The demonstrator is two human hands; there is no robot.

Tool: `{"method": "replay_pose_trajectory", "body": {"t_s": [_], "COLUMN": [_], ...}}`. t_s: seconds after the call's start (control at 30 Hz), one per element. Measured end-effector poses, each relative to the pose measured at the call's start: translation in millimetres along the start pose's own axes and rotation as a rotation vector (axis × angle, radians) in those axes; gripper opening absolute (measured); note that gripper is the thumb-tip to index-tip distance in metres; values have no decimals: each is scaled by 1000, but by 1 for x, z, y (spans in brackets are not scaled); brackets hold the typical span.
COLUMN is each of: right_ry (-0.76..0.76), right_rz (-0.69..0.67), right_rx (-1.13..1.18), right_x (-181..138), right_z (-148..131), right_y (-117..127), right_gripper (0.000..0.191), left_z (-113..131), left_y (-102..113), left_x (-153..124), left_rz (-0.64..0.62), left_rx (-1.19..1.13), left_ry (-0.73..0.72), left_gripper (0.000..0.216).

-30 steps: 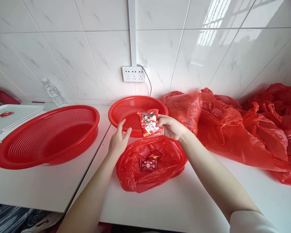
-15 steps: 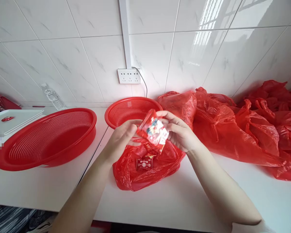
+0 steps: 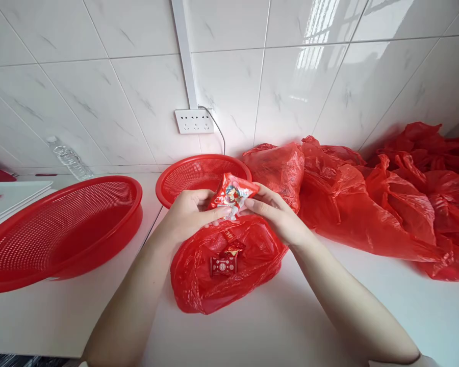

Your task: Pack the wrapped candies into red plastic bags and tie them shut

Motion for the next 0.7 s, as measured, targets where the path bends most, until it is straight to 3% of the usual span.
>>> {"method": "replay_pose_trajectory", "body": {"t_s": [0.13, 0.27, 0.47, 0.7], "right_ry": [-83, -119, -8, -39], "right_rz": [-50, -61, 27, -69], "right_rx": [-98, -84, -2, -30], "right_x": [4, 4, 4, 3], "right_z": [5, 12, 13, 6], "right_y": [8, 3, 0, 1], "right_gripper": [21, 24, 20, 27], "left_z": [-7, -9, -14, -16], "left_y": [19, 24, 15, 16], "left_x": [2, 4, 6, 8], "left_rz": [43, 197, -27, -55], "left_rx": [103, -70, -104, -138], "left_ry": [-64, -135, 23, -6], "left_gripper": [24, 28, 40, 29]}}
Point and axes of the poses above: each hand's wrist, its own x-axis towards the middle knuckle, its own y-axis out of the back of the hand, z = x × y, the point moved 1 cm from there along x, towards the middle knuckle, and after that the axes turned 3 degrees about x, right-handed, at the moved point
